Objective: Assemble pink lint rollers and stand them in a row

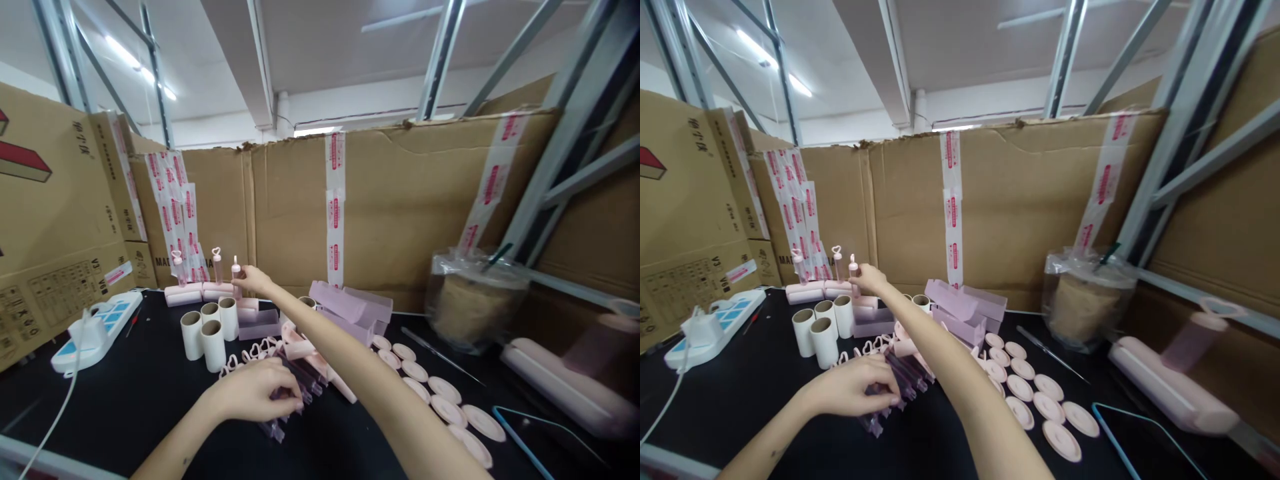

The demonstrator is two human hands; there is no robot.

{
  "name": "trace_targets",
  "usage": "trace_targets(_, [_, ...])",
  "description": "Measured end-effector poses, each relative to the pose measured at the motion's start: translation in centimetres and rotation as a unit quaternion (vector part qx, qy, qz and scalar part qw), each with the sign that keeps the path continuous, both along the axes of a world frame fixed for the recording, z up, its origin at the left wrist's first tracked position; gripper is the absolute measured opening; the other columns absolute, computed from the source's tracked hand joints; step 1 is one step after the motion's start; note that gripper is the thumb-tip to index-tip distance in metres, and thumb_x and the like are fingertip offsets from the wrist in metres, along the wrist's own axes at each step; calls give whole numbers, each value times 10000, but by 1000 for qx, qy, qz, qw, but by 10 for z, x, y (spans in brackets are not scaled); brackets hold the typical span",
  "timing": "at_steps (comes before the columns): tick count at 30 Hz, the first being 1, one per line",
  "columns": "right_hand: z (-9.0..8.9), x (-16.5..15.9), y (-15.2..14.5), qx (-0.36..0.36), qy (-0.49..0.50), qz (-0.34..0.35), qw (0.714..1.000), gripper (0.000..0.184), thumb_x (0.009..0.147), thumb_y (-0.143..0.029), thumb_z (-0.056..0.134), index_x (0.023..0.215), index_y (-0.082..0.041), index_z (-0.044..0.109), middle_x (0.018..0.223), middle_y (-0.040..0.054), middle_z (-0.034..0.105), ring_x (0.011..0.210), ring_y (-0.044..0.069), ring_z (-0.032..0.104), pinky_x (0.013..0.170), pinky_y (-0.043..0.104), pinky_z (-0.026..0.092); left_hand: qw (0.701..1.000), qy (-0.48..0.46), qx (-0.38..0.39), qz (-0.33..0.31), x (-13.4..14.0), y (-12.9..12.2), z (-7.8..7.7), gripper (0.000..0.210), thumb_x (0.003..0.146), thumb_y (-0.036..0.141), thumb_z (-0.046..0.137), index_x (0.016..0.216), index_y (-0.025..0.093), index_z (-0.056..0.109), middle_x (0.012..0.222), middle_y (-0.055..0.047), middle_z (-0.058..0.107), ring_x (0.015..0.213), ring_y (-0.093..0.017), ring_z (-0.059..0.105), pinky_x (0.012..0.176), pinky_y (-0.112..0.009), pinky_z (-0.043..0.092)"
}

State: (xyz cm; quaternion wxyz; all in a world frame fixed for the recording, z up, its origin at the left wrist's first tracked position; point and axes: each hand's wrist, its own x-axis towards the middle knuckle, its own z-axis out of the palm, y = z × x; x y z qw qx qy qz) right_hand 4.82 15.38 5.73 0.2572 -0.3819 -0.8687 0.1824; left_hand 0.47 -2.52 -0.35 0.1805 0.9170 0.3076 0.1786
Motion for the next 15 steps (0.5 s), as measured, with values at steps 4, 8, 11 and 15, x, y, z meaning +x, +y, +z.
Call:
trace_targets(4, [13,13,-4,28,39,-45,998,281,887,-302,539,1131,-163,555,1131,72,588,934,194,603,784,398,511,999,-25,-14,18,1,-3,3,184,868,287,507,845,183,658,836,-30,657,836,-157,577,856,-274,410])
trace_targets(8, [42,47,-22,96,134,-53,985,265,884,-338,520,1048,-132,554,996,72,620,881,184,604,776,366,503,985,-107,-104,85,3,-2,3,262,873,390,489,982,197,628,848,-24,637,773,-150,555,760,-275,432])
trace_targets(11, [48,84,-55,142,199,-35,969,273,880,-370,492,1043,-150,503,951,67,619,869,174,602,780,326,499,933,-279,-213,74,6,2,0,448,908,497,357,1145,166,542,873,-49,635,711,-142,548,732,-290,438])
trace_targets(15, [17,127,-120,234,228,49,944,150,856,-305,542,945,-185,527,912,52,618,802,159,604,719,294,509,809,-466,-356,38,12,1,1,582,900,561,301,1139,92,549,941,-131,656,831,-204,596,777,-330,431])
